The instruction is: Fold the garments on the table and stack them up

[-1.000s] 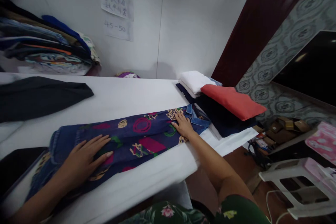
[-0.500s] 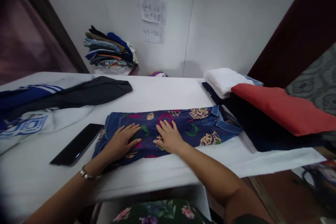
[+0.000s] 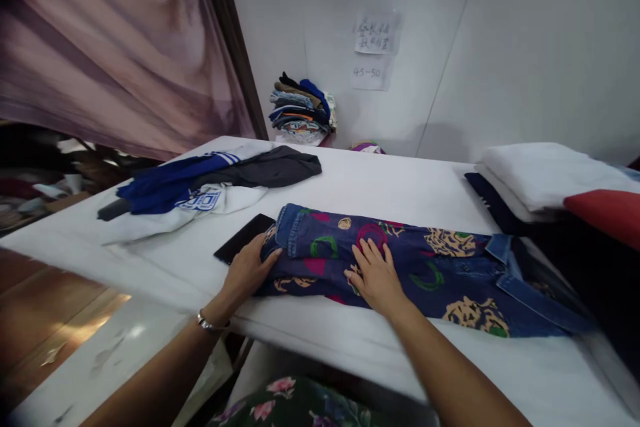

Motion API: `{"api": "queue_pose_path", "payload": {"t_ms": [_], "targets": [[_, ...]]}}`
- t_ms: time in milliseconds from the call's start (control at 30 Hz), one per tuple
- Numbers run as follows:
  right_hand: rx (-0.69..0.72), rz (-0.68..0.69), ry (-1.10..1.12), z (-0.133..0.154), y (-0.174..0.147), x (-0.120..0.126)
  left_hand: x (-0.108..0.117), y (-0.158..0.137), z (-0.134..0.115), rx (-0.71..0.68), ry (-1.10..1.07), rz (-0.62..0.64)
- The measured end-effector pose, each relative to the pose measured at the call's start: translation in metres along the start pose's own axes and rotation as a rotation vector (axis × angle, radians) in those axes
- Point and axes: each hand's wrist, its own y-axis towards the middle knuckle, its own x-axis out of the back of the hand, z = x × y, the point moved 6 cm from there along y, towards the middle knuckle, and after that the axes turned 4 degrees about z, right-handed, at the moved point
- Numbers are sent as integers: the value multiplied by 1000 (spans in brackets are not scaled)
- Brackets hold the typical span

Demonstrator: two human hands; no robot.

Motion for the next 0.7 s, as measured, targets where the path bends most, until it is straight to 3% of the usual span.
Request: {"api": "queue_pose_path", "payload": {"t_ms": [300,467,533,600,700], "targets": [[140,15,112,17,-8,2,2,12,9,180,-214,92],[140,9,111,17,-8,2,-1,16,24,410,-612,106],[141,8,107,17,-8,2,-7,16,24,473,-879,193],[140,9,105,17,-8,2,-17,16,19,506,-1152,368],[134,7,109,17,-8,2,-28,16,11,589,-1372,585]]}}
